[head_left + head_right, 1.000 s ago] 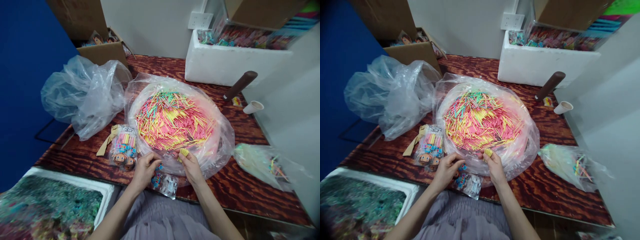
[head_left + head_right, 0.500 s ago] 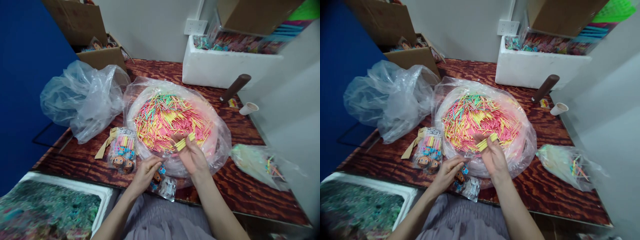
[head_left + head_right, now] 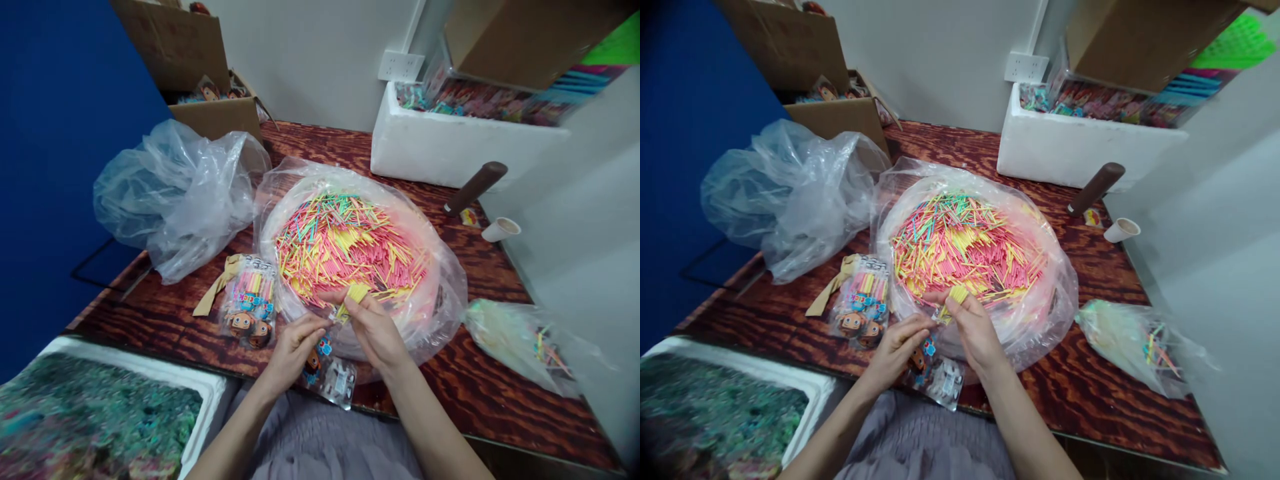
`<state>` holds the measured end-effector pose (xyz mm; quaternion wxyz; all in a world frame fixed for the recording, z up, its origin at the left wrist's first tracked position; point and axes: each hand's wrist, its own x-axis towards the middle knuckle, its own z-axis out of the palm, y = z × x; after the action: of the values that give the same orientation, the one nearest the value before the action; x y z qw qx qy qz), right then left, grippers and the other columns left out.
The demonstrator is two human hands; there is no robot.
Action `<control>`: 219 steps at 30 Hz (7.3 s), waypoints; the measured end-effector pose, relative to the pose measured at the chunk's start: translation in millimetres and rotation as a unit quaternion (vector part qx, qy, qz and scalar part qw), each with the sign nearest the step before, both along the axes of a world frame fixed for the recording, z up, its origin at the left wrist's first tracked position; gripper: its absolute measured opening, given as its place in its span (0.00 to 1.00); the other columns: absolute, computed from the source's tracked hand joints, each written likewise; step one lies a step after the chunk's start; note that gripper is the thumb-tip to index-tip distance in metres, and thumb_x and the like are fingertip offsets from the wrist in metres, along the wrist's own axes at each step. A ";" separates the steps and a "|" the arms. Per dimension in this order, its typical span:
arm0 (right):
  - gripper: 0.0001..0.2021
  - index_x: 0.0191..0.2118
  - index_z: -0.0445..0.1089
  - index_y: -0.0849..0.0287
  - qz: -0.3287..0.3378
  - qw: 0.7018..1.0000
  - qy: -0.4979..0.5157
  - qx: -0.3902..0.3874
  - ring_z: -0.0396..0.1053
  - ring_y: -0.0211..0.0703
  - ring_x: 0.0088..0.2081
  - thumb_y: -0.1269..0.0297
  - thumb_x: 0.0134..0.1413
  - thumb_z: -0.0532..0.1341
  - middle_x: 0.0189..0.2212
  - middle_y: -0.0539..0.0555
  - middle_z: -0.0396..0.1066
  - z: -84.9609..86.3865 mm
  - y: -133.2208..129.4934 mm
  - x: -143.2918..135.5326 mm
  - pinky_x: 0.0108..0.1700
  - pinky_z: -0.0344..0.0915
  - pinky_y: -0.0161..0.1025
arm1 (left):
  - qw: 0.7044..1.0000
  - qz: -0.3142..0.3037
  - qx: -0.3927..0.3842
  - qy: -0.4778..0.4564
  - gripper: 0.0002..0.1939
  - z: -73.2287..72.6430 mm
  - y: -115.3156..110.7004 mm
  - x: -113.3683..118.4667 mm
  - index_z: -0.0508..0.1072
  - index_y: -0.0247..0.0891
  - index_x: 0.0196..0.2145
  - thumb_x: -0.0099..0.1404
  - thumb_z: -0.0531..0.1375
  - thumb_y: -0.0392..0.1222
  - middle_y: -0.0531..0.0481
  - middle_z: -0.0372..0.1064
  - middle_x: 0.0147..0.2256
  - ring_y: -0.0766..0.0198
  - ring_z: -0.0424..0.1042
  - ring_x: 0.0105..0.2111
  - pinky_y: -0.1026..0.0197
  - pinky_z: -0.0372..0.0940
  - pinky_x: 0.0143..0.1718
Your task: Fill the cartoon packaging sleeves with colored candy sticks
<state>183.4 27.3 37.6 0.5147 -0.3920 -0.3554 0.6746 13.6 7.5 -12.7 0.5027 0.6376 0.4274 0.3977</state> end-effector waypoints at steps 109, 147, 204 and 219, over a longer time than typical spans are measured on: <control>0.10 0.38 0.73 0.56 0.012 0.957 -0.276 0.090 0.69 0.45 0.39 0.59 0.63 0.56 0.34 0.52 0.72 -86.2 -42.8 44.0 0.44 0.61 0.38 | 0.925 -0.130 0.156 0.321 0.10 -15.0 -38.7 1.7 0.72 0.40 0.39 0.70 0.51 0.36 0.46 0.71 0.37 0.57 0.67 0.39 0.56 0.63 0.40; 0.07 0.38 0.75 0.54 -0.018 0.962 -0.250 0.108 0.71 0.44 0.39 0.63 0.61 0.59 0.33 0.51 0.73 -97.6 -38.7 42.6 0.44 0.62 0.38 | 0.962 0.154 0.164 0.153 0.10 -2.6 26.2 5.4 0.75 0.39 0.42 0.70 0.53 0.37 0.48 0.74 0.37 0.62 0.73 0.37 0.62 0.66 0.39; 0.08 0.35 0.71 0.52 -0.079 0.992 0.094 0.001 0.73 0.52 0.49 0.55 0.54 0.65 0.32 0.51 0.78 -1.8 4.0 -5.0 0.54 0.65 0.54 | 0.960 0.152 -0.172 -0.161 0.10 0.6 -6.2 30.8 0.71 0.36 0.28 0.54 0.67 0.44 0.55 0.66 0.25 0.69 0.64 0.26 0.68 0.60 0.29; 0.06 0.34 0.72 0.57 -0.165 0.981 0.076 -0.062 0.76 0.49 0.41 0.61 0.54 0.65 0.31 0.53 0.79 -4.3 -5.0 -8.7 0.51 0.68 0.50 | 0.951 0.155 -0.207 -0.168 0.11 -4.9 -7.5 33.8 0.71 0.35 0.24 0.54 0.67 0.44 0.56 0.66 0.21 0.70 0.63 0.23 0.68 0.58 0.25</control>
<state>174.6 22.3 33.3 0.6192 -0.4240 -0.2029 0.6291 47.4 0.1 -17.5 0.6204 0.3691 0.5033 0.4750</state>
